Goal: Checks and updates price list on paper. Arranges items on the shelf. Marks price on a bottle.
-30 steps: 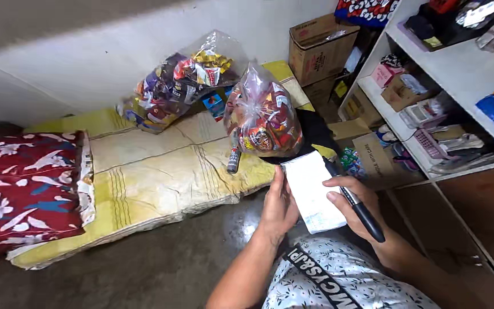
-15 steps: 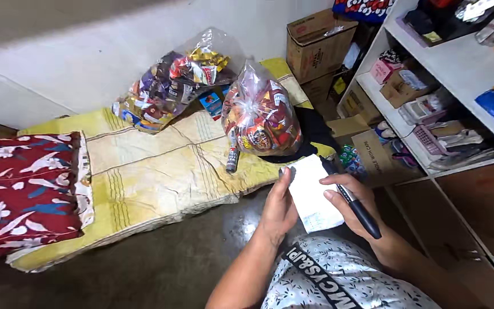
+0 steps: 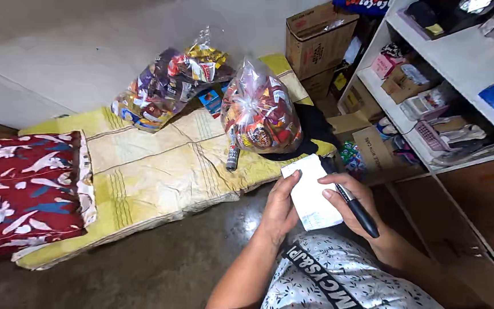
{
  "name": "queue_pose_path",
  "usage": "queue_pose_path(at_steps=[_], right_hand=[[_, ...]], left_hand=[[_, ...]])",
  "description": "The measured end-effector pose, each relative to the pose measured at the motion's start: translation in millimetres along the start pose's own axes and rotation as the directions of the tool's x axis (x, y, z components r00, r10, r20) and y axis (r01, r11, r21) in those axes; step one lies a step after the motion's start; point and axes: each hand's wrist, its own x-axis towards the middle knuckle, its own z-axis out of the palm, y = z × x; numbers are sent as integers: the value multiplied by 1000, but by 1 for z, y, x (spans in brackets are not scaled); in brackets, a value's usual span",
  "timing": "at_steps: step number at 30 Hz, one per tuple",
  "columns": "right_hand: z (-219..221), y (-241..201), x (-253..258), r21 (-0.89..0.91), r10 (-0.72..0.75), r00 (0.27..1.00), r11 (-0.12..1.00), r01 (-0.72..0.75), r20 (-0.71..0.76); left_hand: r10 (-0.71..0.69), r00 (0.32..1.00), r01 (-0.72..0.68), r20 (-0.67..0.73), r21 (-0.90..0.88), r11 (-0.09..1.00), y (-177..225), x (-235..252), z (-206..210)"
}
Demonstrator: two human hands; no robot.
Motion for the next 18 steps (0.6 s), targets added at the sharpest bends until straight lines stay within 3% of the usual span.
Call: queue_pose_path(at_steps=[18], right_hand=[[0, -10, -13, -93, -23, 1000, 995, 23, 3]], left_hand=[[-2, 1000, 1, -8, -91, 996, -5, -17, 3]])
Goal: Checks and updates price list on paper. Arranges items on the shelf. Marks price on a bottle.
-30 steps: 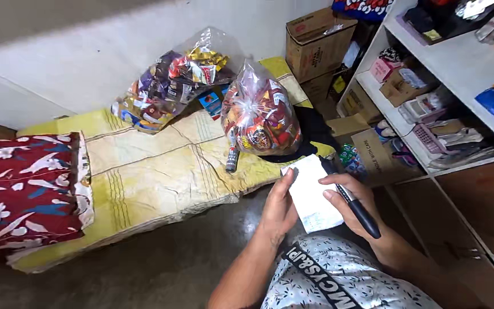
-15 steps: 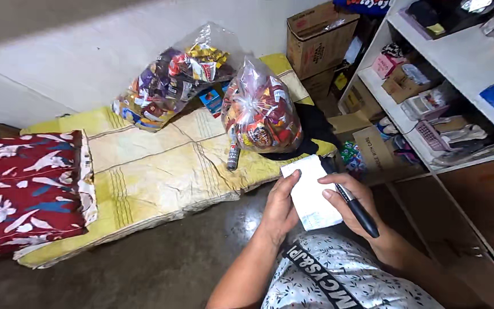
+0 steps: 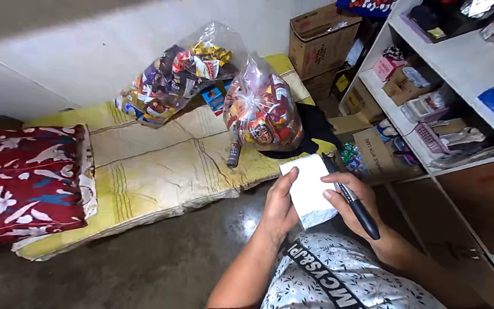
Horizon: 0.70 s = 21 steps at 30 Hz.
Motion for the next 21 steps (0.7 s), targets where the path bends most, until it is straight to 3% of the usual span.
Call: queue_pose_path(at_steps=[21], right_hand=[[1, 1, -7, 33, -86, 996, 996, 87, -30]], left_hand=[[43, 998, -41, 48, -52, 998, 1, -8, 0]])
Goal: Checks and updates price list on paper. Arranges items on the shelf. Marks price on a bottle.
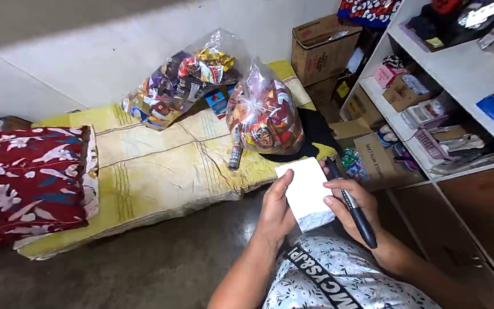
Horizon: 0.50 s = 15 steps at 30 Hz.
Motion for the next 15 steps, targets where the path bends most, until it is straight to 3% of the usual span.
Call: queue_pose_path(at_steps=[15], right_hand=[[3, 3, -3, -19, -58, 998, 998, 59, 16]], left_hand=[[7, 990, 9, 143, -113, 994, 8, 3, -5]])
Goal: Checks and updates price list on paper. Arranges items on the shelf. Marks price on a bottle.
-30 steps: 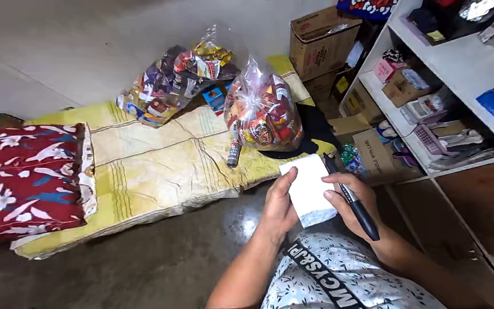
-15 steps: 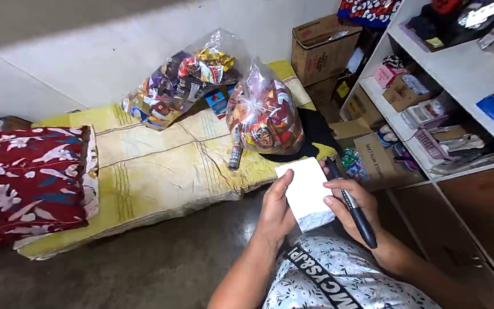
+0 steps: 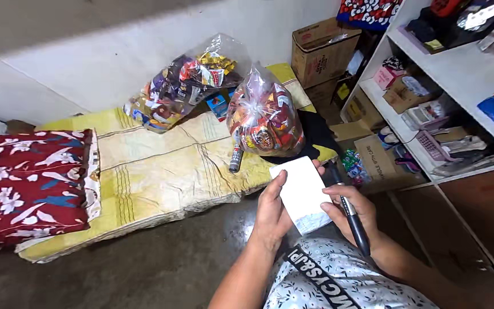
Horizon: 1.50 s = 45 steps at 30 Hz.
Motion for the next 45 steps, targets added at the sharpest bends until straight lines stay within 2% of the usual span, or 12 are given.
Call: queue_pose_path(at_steps=[16, 45], right_hand=[[3, 6, 4, -43, -101, 995, 994, 100, -26], [1, 15, 12, -128, -148, 988, 981, 142, -34]], left_hand=[[3, 997, -2, 83, -10, 1000, 6, 7, -6], [19, 993, -18, 120, -5, 1000, 10, 17, -3]])
